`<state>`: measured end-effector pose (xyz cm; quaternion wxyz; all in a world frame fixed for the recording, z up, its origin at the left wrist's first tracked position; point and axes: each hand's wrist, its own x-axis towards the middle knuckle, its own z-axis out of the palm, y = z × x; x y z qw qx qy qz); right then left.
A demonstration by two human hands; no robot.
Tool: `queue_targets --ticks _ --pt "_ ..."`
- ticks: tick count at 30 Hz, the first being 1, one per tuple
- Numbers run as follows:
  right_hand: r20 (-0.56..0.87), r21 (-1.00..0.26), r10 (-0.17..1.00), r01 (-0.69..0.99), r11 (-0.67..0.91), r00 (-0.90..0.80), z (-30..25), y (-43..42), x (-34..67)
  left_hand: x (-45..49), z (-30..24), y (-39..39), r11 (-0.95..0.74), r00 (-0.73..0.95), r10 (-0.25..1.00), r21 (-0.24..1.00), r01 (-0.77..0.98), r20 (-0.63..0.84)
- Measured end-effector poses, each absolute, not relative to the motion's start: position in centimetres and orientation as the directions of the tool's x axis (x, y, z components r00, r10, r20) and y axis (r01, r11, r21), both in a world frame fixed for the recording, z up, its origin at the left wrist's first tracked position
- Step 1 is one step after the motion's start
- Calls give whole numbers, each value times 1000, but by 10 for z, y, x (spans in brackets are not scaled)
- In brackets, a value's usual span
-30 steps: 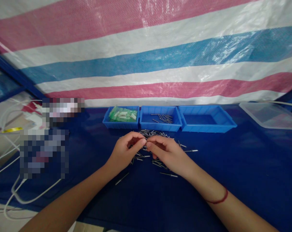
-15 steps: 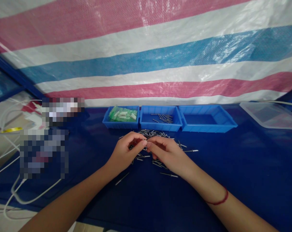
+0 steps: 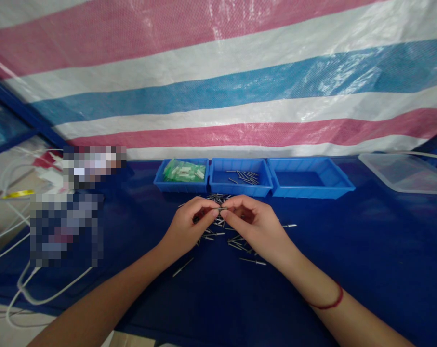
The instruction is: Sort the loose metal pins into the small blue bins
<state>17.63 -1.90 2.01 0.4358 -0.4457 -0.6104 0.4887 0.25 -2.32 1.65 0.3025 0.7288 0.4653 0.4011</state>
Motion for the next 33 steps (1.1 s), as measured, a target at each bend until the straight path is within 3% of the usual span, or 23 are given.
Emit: queue_targets --ticks 3,7,14,18,21,27,33 --pt "183 -946 957 225 234 -227 20 -22 179 3 18 -24 -428 297 899 788 443 321" --pt "171 -909 948 328 257 -270 24 -23 182 3 19 -27 -480 360 869 754 449 339" --pt "-16 -1000 974 20 -12 -226 24 -13 182 4 19 -28 -459 300 887 738 495 351" --pt "17 -994 1000 -110 19 24 21 4 188 2 17 -26 -411 239 912 748 522 334" --pt "45 -995 992 -85 56 118 22 16 193 0 14 -24 -435 260 901 714 549 348" --pt "-17 -1000 1000 2 -17 -17 28 17 198 -2 10 -21 -539 374 840 523 660 394" --pt "28 -995 995 96 37 -96 27 7 200 0 12 -24 -667 582 739 255 700 338"
